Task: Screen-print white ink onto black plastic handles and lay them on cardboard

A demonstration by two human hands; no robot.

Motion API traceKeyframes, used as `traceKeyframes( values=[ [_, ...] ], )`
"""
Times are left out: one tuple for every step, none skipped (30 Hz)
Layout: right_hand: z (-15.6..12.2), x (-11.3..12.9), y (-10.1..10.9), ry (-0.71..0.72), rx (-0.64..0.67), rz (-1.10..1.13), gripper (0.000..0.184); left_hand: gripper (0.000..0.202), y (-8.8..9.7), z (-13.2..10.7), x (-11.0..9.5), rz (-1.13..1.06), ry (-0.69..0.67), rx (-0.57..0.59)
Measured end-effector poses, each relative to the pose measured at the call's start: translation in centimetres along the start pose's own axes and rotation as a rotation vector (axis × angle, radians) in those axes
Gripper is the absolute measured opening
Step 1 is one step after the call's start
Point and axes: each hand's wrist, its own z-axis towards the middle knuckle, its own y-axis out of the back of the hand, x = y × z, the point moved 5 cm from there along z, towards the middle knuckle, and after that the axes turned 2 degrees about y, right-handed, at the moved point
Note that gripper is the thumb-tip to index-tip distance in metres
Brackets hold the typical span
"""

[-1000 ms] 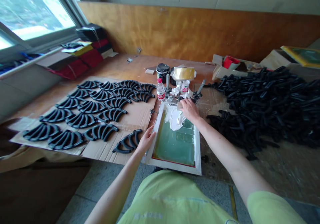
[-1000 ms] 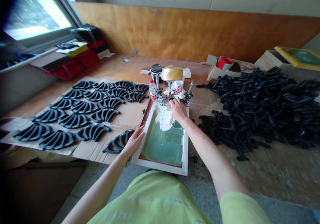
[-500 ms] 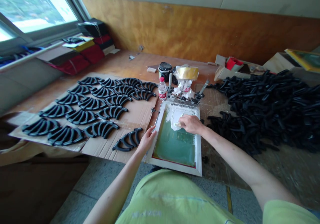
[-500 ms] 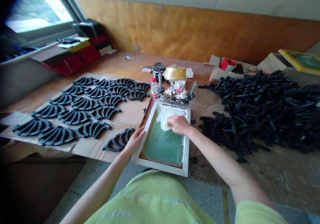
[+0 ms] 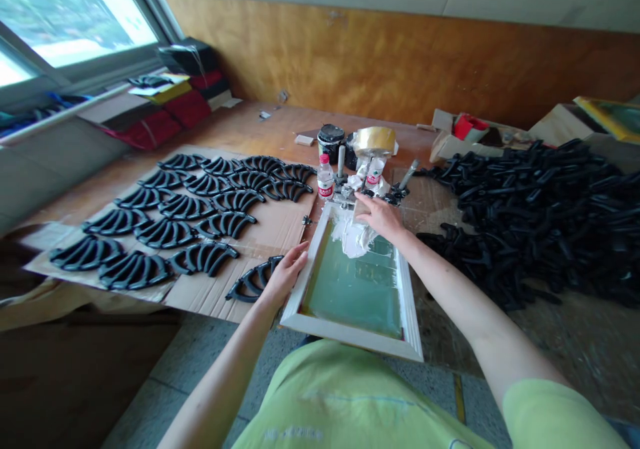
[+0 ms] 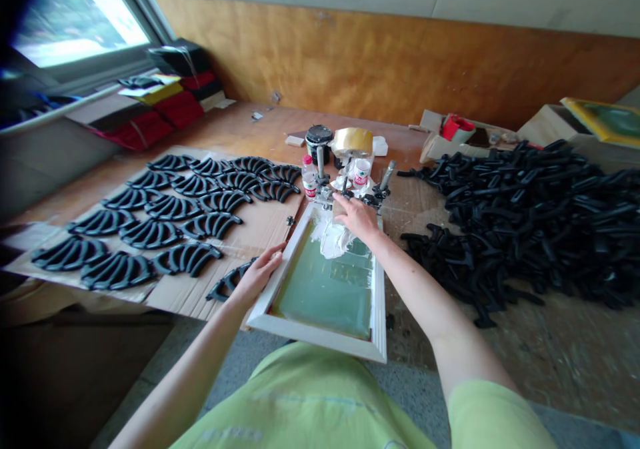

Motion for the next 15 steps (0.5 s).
traceKeyframes(
  values=[
    [0.6,-1.1,0.9,-0.034,-0.037,-0.013,0.053,0.063,0.0,-0.3,-1.4,-0.001,-0.026,0.003],
    [0.9,-2.4,1.8,-0.063,-0.086,-0.012,0.050,0.059,-0.1,-0.4,-2.7,0.003,-0.050,0.008],
    [0.7,-3.9,2.7,-0.091,-0.144,0.005,0.045,0.056,-0.2,-0.5,-4.0,0.001,-0.075,0.013],
    [0.1,-5.6,3.4,-0.135,-0.203,0.031,0.040,0.055,-0.4,-0.4,-5.3,-0.015,-0.109,0.012],
    [-0.8,-7.5,3.8,-0.202,-0.252,0.058,0.034,0.053,-0.6,-0.2,-6.6,-0.044,-0.157,0.006],
    [-2.0,-9.3,3.8,-0.284,-0.278,0.084,0.030,0.052,-0.9,0.1,-8.0,-0.078,-0.217,0.002],
    [-3.4,-10.8,3.3,-0.372,-0.278,0.103,0.026,0.050,-1.3,0.4,-9.2,-0.112,-0.276,0.002],
    [-4.9,-11.8,2.4,-0.445,-0.250,0.115,0.024,0.048,-1.7,0.8,-10.4,-0.141,-0.321,0.003],
    [-6.3,-12.1,1.0,-0.482,-0.193,0.127,0.023,0.047,-2.1,1.3,-11.3,-0.160,-0.344,0.003],
    [-7.6,-11.6,-0.5,-0.472,-0.131,0.136,0.022,0.045,-2.5,1.8,-12.0,-0.171,-0.343,0.001],
    [-8.6,-10.6,-2.0,-0.420,-0.064,0.147,0.021,0.045,-2.9,2.3,-12.4,-0.178,-0.327,-0.006],
    [-9.4,-9.0,-3.5,-0.328,0.002,0.161,0.021,0.045,-3.1,2.7,-12.6,-0.188,-0.307,-0.024],
    [-10.0,-7.2,-4.7,-0.220,0.051,0.163,0.022,0.046,-3.2,3.0,-12.4,-0.198,-0.294,-0.046],
    [-10.5,-5.5,-5.6,-0.128,0.089,0.157,0.024,0.048,-3.3,3.2,-12.0,-0.206,-0.290,-0.067],
    [-10.7,-4.1,-6.2,-0.060,0.110,0.141,0.024,0.050,-3.3,3.3,-11.3,-0.209,-0.283,-0.079]
  ],
)
